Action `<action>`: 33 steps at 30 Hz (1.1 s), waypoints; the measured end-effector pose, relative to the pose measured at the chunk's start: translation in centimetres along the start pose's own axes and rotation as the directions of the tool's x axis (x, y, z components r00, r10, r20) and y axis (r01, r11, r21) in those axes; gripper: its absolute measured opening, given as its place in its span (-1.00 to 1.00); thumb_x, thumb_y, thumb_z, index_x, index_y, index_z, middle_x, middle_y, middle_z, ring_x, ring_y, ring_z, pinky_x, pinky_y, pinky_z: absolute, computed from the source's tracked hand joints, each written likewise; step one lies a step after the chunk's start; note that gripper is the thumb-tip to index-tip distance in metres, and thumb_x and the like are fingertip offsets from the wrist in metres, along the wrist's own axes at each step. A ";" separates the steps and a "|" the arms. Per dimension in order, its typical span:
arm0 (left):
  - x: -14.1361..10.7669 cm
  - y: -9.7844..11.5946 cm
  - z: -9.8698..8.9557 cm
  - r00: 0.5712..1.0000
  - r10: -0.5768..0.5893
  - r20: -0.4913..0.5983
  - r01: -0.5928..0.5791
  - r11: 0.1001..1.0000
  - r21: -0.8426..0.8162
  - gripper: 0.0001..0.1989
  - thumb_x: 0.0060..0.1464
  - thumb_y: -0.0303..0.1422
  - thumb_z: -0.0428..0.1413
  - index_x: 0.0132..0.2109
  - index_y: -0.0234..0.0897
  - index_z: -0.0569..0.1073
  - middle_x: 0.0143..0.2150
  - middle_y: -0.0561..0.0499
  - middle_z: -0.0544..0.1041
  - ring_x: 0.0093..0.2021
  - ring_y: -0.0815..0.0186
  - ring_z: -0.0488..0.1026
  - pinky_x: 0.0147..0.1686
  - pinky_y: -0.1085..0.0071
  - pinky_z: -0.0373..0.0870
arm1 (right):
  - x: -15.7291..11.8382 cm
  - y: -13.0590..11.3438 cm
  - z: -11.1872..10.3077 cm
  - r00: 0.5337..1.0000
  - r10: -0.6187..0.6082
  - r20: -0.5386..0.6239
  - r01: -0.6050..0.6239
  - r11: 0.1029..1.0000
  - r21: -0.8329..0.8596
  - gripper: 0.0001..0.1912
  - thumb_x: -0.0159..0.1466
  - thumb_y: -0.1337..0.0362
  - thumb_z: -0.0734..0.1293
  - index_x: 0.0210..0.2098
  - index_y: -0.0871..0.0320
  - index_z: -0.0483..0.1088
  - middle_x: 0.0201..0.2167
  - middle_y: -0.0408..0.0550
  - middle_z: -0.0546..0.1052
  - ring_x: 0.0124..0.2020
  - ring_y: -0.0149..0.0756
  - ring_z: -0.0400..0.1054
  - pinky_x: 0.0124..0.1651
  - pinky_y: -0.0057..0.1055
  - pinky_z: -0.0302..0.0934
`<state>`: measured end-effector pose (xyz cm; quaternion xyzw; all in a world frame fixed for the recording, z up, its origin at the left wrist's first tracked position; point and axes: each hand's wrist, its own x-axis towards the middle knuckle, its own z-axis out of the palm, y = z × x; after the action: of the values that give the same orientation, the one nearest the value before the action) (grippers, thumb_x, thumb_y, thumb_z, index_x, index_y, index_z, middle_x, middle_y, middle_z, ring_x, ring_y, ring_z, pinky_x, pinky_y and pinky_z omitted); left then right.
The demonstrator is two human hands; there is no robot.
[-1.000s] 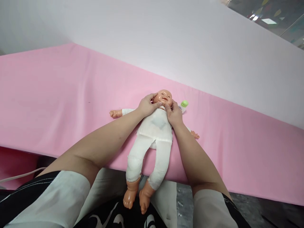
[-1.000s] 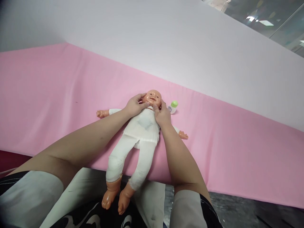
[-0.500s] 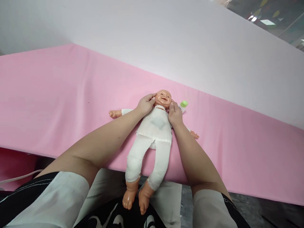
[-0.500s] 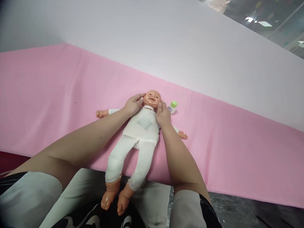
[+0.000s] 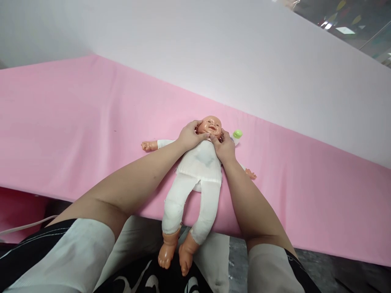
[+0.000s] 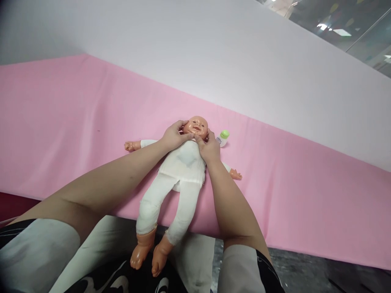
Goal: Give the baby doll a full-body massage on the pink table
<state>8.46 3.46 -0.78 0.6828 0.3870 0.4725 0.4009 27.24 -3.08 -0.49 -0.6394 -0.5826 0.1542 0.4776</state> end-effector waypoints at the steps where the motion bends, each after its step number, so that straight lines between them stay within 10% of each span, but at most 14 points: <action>1: 0.0 0.0 0.0 1.000 0.000 0.001 0.000 1.000 -0.005 -0.27 -0.04 -0.04 0.42 0.24 -0.20 0.51 0.19 -0.13 0.61 0.09 0.01 0.59 0.13 0.07 0.52 | 0.0 0.1 0.0 1.000 -0.006 0.001 0.006 1.000 0.002 -0.19 0.27 -0.21 0.46 0.34 0.12 0.36 0.17 0.14 0.62 0.13 -0.02 0.57 0.29 0.01 0.41; 18: 0.8 -1.5 0.5 0.999 -0.034 -0.004 0.030 0.938 -0.344 -0.41 0.20 -0.04 0.23 0.25 -0.28 0.54 0.26 -0.17 0.59 0.27 0.02 0.51 0.32 0.08 0.37 | -0.1 -0.1 -0.4 0.996 -0.080 -0.041 0.079 0.996 -0.037 -0.25 0.50 -0.23 0.09 0.34 0.19 0.41 0.36 0.16 0.48 0.42 -0.02 0.33 0.52 0.00 0.13; 25: -0.2 -0.1 0.2 1.000 0.007 -0.006 -0.008 0.999 -0.038 -0.22 -0.06 -0.07 0.43 0.28 -0.20 0.47 0.24 -0.18 0.57 0.18 -0.03 0.54 0.20 0.02 0.48 | -0.4 -0.9 -0.4 1.000 -0.003 0.027 0.003 0.999 0.032 -0.10 0.21 -0.27 0.50 0.36 0.12 0.35 0.21 0.15 0.59 0.16 0.02 0.56 0.26 0.00 0.45; 33: -0.3 0.8 0.1 1.000 -0.003 0.018 0.004 0.997 -0.073 -0.31 -0.04 -0.16 0.40 0.23 -0.23 0.49 0.18 -0.15 0.59 0.10 0.05 0.57 0.13 0.09 0.51 | -0.6 -1.4 -0.5 1.000 0.029 -0.007 -0.029 1.000 0.002 -0.20 0.21 -0.18 0.53 0.28 0.12 0.41 0.17 0.19 0.62 0.14 0.03 0.58 0.31 0.06 0.40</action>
<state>8.59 2.85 -0.22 0.6713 0.3670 0.4795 0.4297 26.66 -4.03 0.62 -0.6479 -0.5714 0.1595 0.4777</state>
